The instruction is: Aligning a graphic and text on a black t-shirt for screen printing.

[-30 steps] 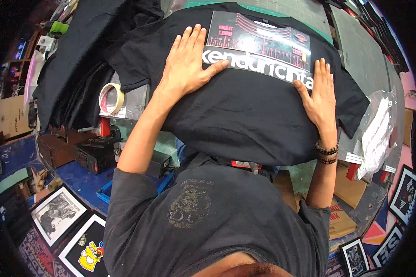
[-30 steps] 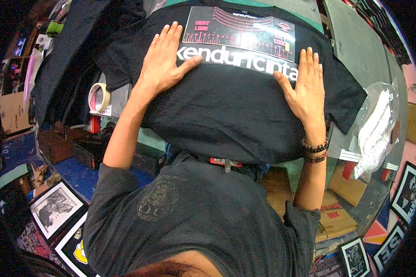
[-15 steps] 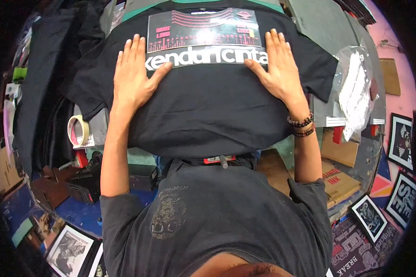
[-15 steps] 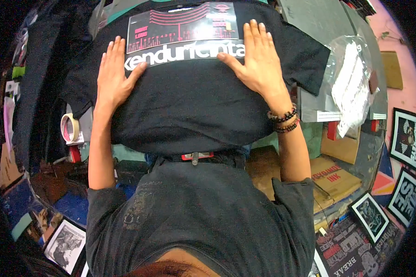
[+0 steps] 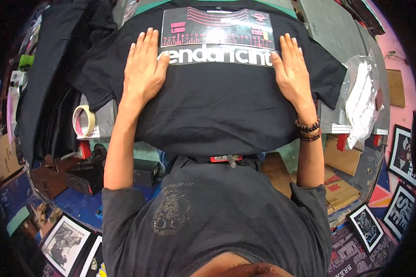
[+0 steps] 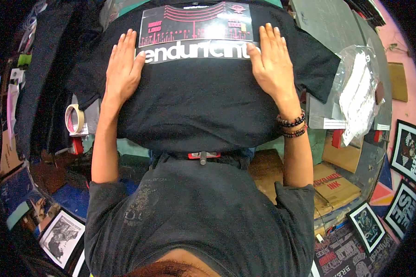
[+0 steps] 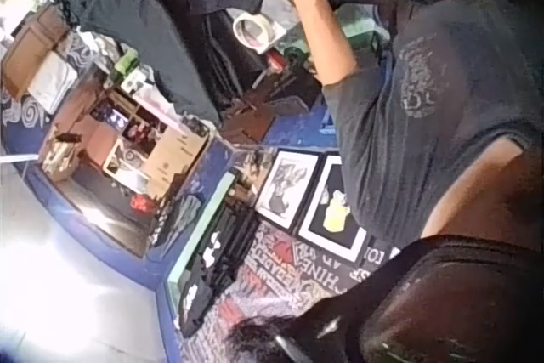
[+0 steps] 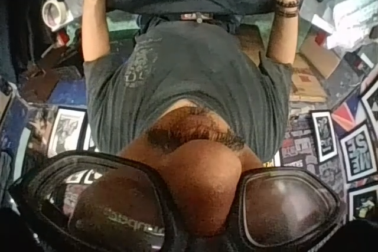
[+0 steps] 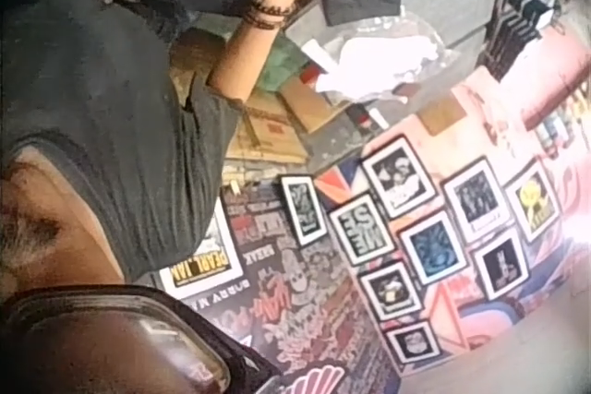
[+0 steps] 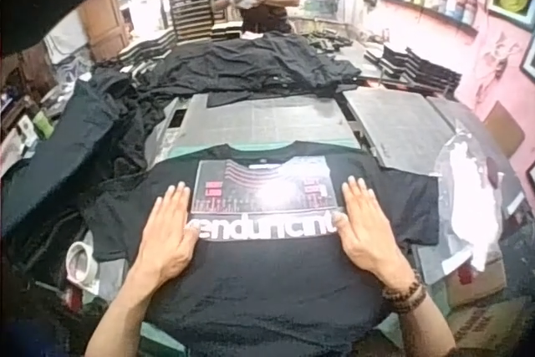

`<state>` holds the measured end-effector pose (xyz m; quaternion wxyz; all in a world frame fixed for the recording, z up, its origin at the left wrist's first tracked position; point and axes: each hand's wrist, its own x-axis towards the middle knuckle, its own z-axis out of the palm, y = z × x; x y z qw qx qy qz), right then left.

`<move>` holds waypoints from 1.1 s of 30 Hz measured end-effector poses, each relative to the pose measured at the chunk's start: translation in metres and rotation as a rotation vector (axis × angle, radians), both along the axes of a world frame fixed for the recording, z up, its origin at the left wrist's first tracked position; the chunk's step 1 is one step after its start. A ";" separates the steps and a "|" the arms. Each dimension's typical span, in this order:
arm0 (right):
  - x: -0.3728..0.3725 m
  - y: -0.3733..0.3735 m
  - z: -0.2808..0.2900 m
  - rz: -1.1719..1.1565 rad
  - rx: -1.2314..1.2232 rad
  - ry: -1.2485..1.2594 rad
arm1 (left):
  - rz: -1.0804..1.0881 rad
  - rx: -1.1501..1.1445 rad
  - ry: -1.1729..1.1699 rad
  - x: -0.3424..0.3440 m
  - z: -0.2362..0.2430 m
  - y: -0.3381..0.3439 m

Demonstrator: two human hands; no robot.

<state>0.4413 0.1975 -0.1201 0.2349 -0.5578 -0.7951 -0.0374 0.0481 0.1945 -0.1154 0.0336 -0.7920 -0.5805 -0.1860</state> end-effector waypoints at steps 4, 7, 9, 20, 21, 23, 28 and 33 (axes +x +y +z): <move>0.001 0.001 -0.003 -0.004 0.000 -0.020 | 0.000 0.010 0.033 -0.001 -0.003 0.001; 0.002 0.001 -0.004 -0.010 -0.005 -0.041 | 0.005 0.007 0.046 0.000 -0.003 0.001; 0.002 0.001 -0.004 -0.015 -0.010 -0.044 | 0.009 0.001 0.053 0.000 -0.003 0.002; 0.002 0.001 -0.003 -0.020 -0.039 -0.033 | 0.009 -0.007 0.044 0.000 -0.003 0.001; 0.002 0.001 -0.003 -0.023 -0.045 -0.037 | 0.010 -0.007 0.046 0.000 -0.003 0.000; 0.002 0.001 -0.003 -0.014 -0.042 -0.023 | 0.007 -0.001 0.050 0.000 -0.002 0.000; 0.002 0.000 -0.003 -0.022 -0.043 -0.035 | 0.000 0.008 0.021 0.000 -0.003 0.000; 0.002 0.000 -0.002 -0.024 -0.061 -0.033 | -0.002 -0.008 0.013 0.000 -0.002 0.001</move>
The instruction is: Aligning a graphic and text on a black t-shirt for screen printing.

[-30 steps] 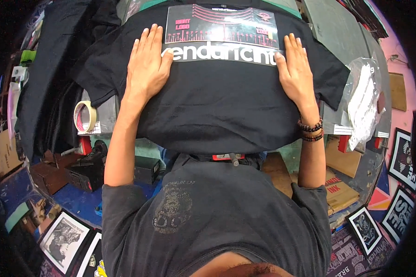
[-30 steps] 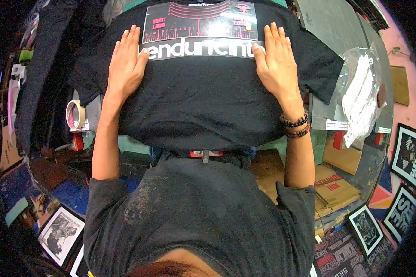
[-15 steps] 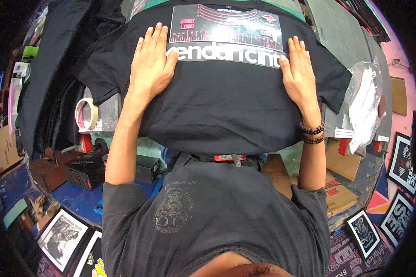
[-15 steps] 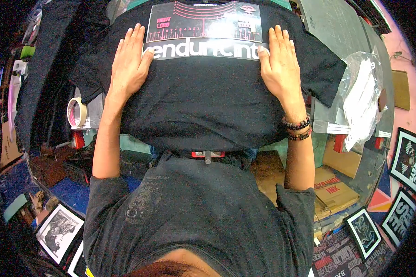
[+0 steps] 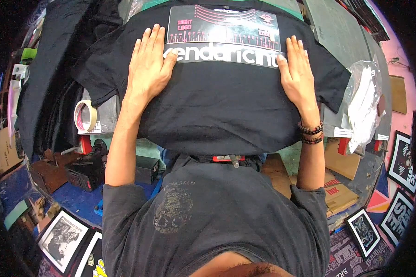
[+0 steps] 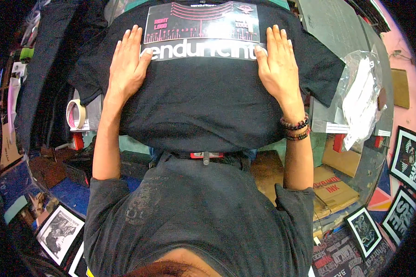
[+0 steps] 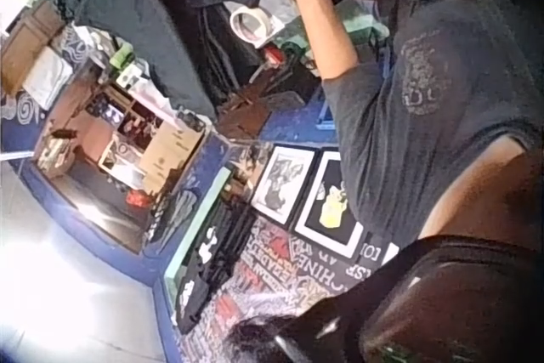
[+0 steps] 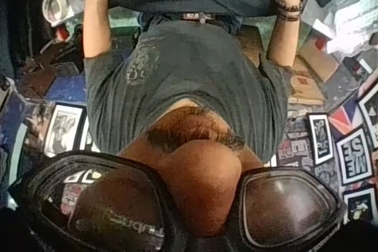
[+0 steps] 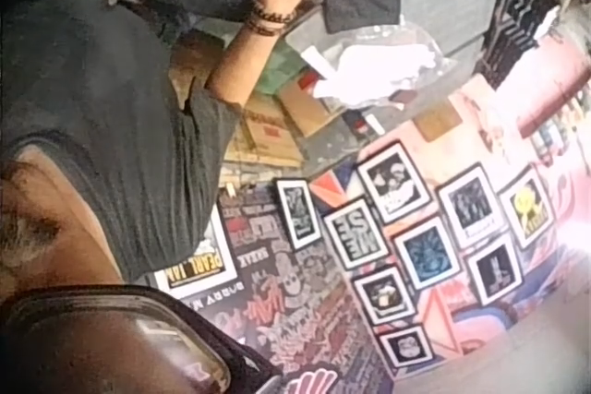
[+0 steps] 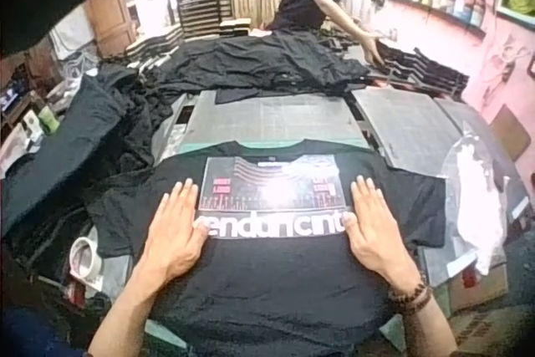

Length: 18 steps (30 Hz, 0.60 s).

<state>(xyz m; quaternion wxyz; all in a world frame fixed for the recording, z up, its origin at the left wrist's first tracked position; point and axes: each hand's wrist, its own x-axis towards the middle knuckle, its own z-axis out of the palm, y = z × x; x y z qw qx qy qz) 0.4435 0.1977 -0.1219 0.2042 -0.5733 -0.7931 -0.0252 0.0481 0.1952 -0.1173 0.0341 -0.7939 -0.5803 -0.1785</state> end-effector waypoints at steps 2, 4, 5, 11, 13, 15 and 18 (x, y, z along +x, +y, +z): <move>-0.001 -0.001 0.001 0.006 0.001 0.006 | 0.005 -0.015 -0.013 0.001 0.001 0.000; -0.002 -0.002 0.002 -0.001 0.003 -0.014 | 0.016 -0.021 0.002 0.002 0.002 -0.001; -0.003 -0.002 0.003 -0.006 0.012 -0.039 | 0.020 -0.020 0.002 0.003 0.002 -0.001; -0.007 -0.003 0.005 -0.018 -0.005 -0.098 | 0.046 -0.037 0.076 0.006 0.003 -0.001; -0.006 -0.003 0.005 -0.019 -0.011 -0.101 | 0.046 -0.037 0.077 0.006 0.003 -0.001; -0.006 -0.003 0.005 -0.021 -0.017 -0.100 | 0.049 -0.038 0.081 0.006 0.004 -0.002; -0.006 -0.003 0.005 -0.021 -0.015 -0.105 | 0.051 -0.035 0.092 0.006 0.004 -0.002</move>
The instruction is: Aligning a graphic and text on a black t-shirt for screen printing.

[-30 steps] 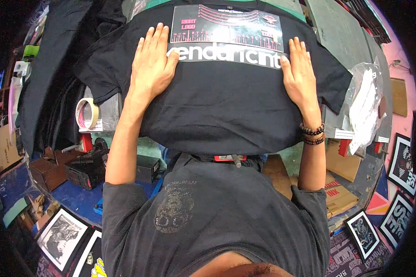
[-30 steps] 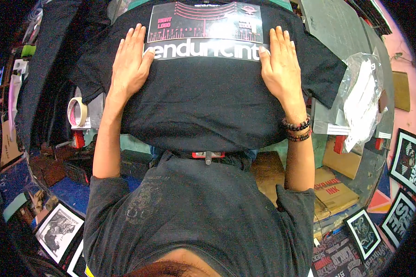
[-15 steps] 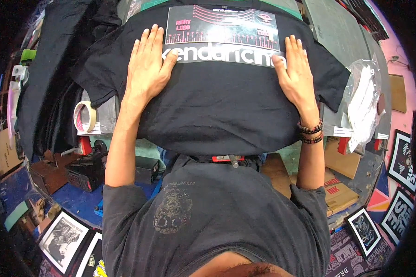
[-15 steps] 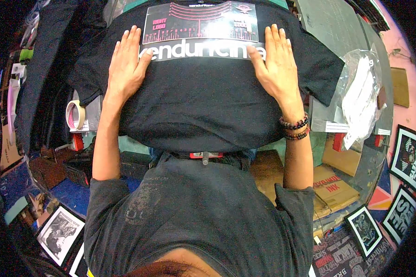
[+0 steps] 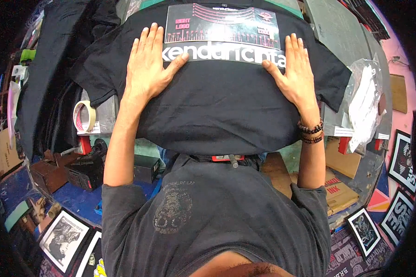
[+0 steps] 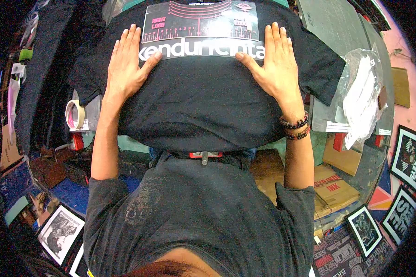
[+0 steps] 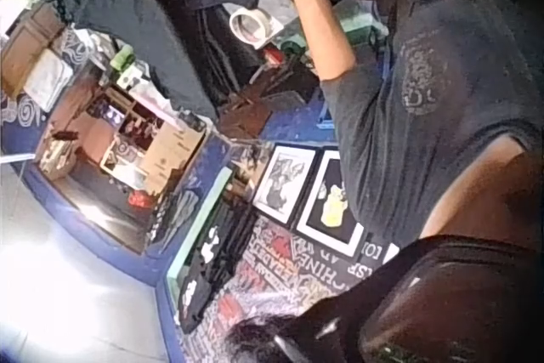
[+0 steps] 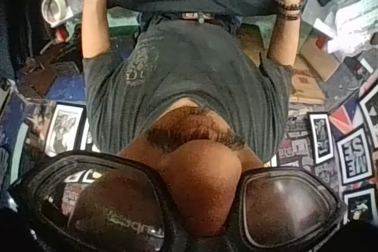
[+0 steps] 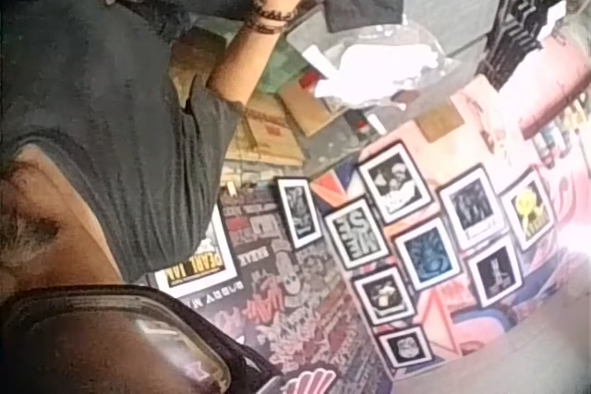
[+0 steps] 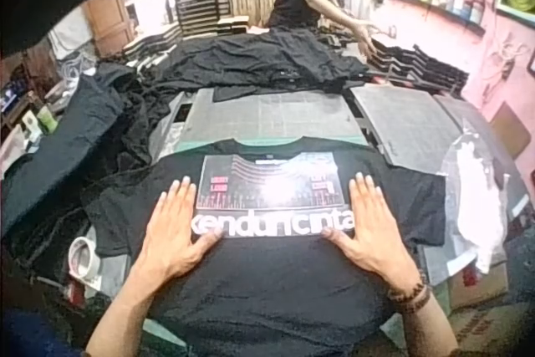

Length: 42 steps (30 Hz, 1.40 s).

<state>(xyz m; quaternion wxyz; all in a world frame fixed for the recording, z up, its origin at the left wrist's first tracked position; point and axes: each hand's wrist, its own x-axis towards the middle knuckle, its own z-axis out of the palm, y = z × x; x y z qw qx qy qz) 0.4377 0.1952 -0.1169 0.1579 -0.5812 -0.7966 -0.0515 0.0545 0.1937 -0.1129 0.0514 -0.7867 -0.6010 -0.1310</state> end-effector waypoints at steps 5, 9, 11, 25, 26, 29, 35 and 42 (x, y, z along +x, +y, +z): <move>0.000 0.000 0.000 0.001 0.012 -0.020 | 0.001 0.015 -0.005 0.000 0.000 0.000; 0.001 0.000 0.000 0.006 0.009 -0.004 | -0.005 0.020 -0.015 -0.001 -0.001 0.001; 0.001 0.000 0.000 0.008 0.004 0.014 | -0.002 0.020 -0.015 -0.001 -0.002 0.001; 0.002 0.000 -0.002 0.012 0.014 -0.018 | 0.001 0.006 -0.005 0.001 0.002 -0.002; 0.002 0.000 -0.002 0.011 0.018 -0.020 | -0.001 0.007 0.000 0.001 0.001 -0.002; 0.002 0.001 -0.003 0.018 0.037 -0.027 | 0.007 0.000 -0.008 0.000 0.000 0.000; 0.001 0.000 -0.002 0.016 0.031 -0.022 | 0.008 -0.003 0.007 -0.002 -0.003 0.001; 0.001 0.001 -0.001 0.009 0.008 -0.008 | 0.000 0.016 0.003 -0.001 -0.002 0.000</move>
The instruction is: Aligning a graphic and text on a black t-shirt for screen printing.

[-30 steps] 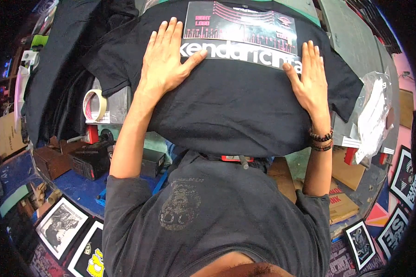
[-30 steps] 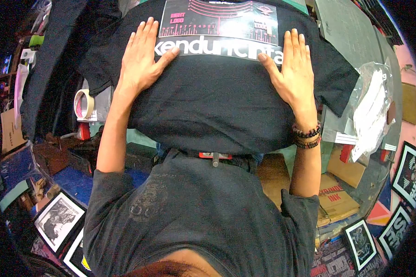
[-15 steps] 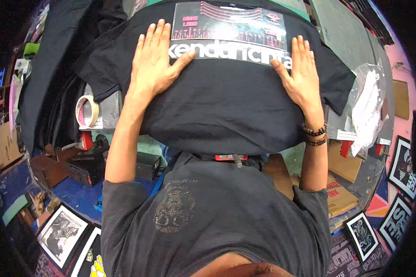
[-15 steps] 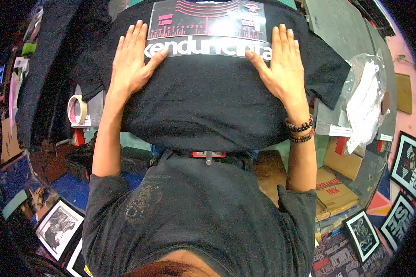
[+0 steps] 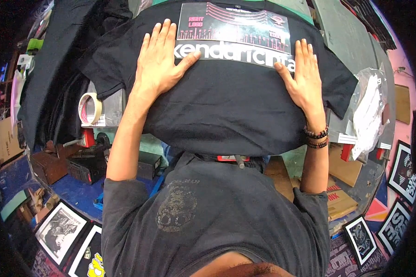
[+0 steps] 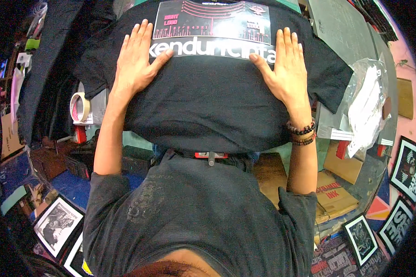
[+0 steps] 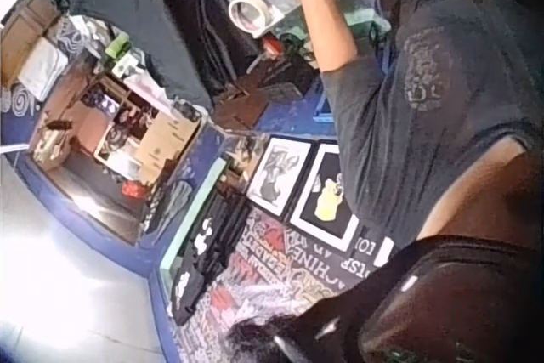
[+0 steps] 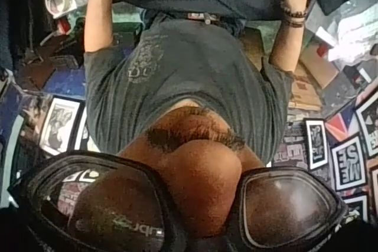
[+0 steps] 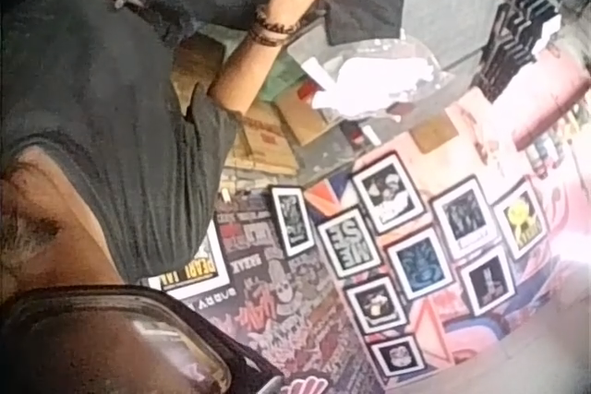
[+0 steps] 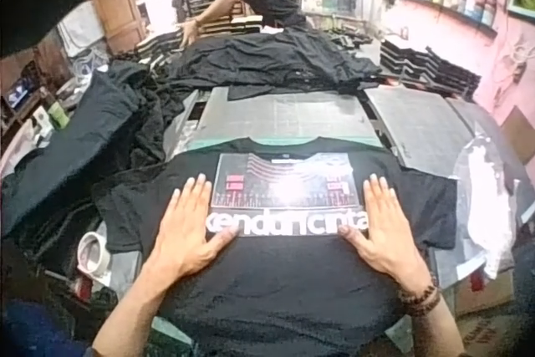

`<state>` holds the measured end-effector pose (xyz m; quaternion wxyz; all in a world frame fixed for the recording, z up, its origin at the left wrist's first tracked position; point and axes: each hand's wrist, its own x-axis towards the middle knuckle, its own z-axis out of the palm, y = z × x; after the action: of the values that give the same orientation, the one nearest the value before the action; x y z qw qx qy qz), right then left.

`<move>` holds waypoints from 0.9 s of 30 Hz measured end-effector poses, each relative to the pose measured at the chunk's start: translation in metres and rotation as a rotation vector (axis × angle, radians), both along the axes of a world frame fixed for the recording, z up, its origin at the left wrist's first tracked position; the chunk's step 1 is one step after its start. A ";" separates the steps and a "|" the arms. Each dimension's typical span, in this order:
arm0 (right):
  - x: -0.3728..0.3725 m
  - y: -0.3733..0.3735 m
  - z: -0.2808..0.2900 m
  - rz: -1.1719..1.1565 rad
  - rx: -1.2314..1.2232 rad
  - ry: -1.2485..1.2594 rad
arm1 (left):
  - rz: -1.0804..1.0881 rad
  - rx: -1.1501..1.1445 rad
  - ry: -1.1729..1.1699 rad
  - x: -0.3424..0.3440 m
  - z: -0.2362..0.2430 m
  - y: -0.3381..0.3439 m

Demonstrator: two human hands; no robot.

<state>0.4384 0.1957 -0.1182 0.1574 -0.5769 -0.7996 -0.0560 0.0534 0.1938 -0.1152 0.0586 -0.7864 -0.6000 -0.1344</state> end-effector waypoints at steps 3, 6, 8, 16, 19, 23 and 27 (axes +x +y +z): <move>0.000 0.000 -0.001 -0.005 -0.007 0.002 | 0.003 -0.010 -0.002 0.001 0.000 0.000; 0.001 0.000 -0.001 -0.008 -0.008 0.003 | 0.004 -0.014 0.003 0.001 0.000 0.000; 0.001 0.000 -0.002 -0.005 -0.005 0.004 | 0.005 -0.016 0.002 0.001 0.000 0.000; 0.005 0.001 -0.003 0.011 -0.031 0.102 | -0.009 -0.024 -0.042 -0.003 0.000 0.000; 0.006 0.002 -0.004 0.016 -0.023 0.135 | -0.006 -0.016 -0.032 -0.003 -0.001 0.000; 0.006 0.003 -0.005 0.003 -0.023 0.150 | 0.001 -0.018 -0.034 -0.003 -0.001 0.000; 0.007 0.003 -0.005 0.004 -0.025 0.150 | 0.006 -0.010 -0.043 -0.003 -0.003 0.000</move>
<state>0.4451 0.1991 -0.1233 0.2097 -0.5796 -0.7875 -0.0024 0.0505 0.1941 -0.1181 0.0420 -0.7819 -0.6041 -0.1479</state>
